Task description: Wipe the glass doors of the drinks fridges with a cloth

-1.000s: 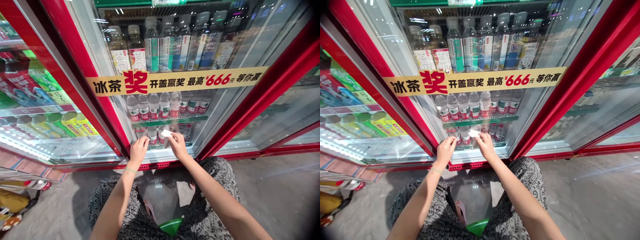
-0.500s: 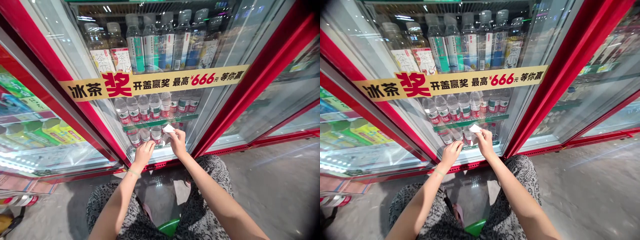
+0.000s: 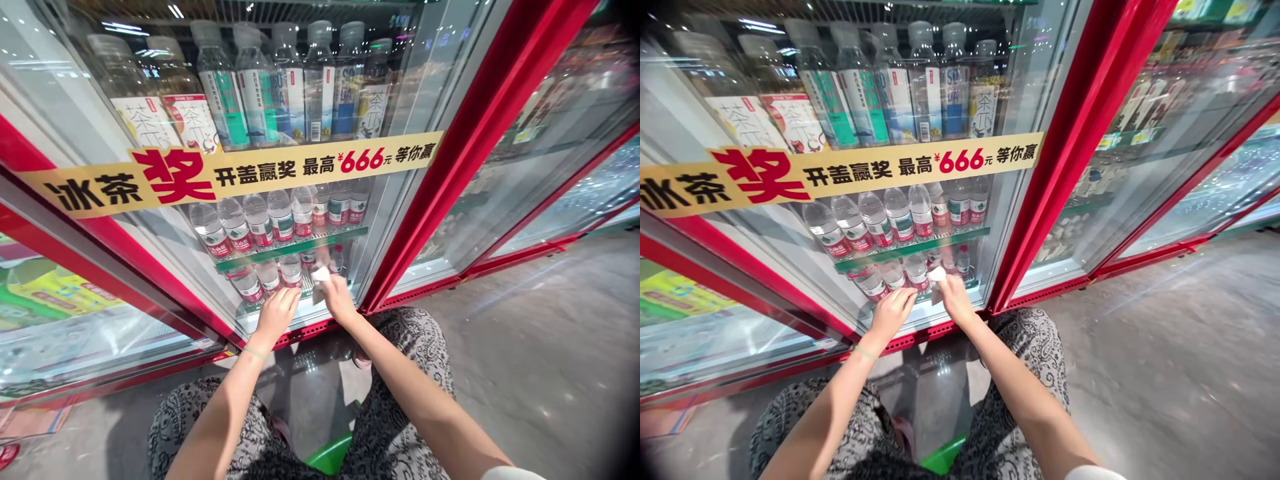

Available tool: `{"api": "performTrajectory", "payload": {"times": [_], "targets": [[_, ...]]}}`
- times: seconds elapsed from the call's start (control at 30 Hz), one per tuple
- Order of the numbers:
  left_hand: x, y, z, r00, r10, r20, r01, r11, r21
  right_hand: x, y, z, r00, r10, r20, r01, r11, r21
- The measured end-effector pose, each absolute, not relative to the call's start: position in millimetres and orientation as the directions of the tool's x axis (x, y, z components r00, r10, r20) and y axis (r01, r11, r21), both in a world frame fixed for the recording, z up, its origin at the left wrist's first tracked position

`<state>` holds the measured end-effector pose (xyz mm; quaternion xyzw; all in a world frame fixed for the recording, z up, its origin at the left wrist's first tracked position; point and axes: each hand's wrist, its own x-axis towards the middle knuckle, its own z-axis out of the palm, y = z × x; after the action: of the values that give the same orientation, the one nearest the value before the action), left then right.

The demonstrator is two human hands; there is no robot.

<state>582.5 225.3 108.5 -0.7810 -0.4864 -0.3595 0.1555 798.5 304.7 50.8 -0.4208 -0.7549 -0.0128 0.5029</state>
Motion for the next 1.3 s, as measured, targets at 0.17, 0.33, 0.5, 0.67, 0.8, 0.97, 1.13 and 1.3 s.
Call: {"api": "performTrajectory", "payload": {"times": [0.17,0.33,0.5,0.67,0.8,0.97,1.13,1.3], "targets": [[587,228,106,0.305,0.69,0.656,0.854,-0.503,0.132,818,310,43,-0.112,0.618,0.778,0.641,0.644,-0.419],[588,231,103,0.288,0.719,0.633,0.849,-0.498,0.179,839,319,38,0.189,0.617,0.764,0.702,0.459,-0.545],[595,232,100,0.335,0.721,0.606,0.838,-0.523,0.159,833,321,40,-0.214,0.636,0.741,0.649,0.66,-0.379],[598,232,98,0.357,0.714,0.603,0.839,-0.528,0.128,887,342,49,-0.214,0.659,0.721,0.669,0.637,-0.383],[597,233,97,0.351,0.72,0.599,0.844,-0.52,0.131,912,341,42,-0.046,0.691,0.721,0.711,0.53,-0.462],[599,235,97,0.325,0.729,0.602,0.851,-0.503,0.149,887,329,26,-0.227,0.723,0.652,0.632,0.619,-0.466],[606,234,101,0.267,0.755,0.6,0.851,-0.476,0.22,887,334,15,-0.055,0.727,0.684,0.649,0.547,-0.529],[622,236,91,0.334,0.782,0.526,0.816,-0.519,0.255,877,328,3,0.391,0.727,0.564,0.588,0.274,-0.761]]}}
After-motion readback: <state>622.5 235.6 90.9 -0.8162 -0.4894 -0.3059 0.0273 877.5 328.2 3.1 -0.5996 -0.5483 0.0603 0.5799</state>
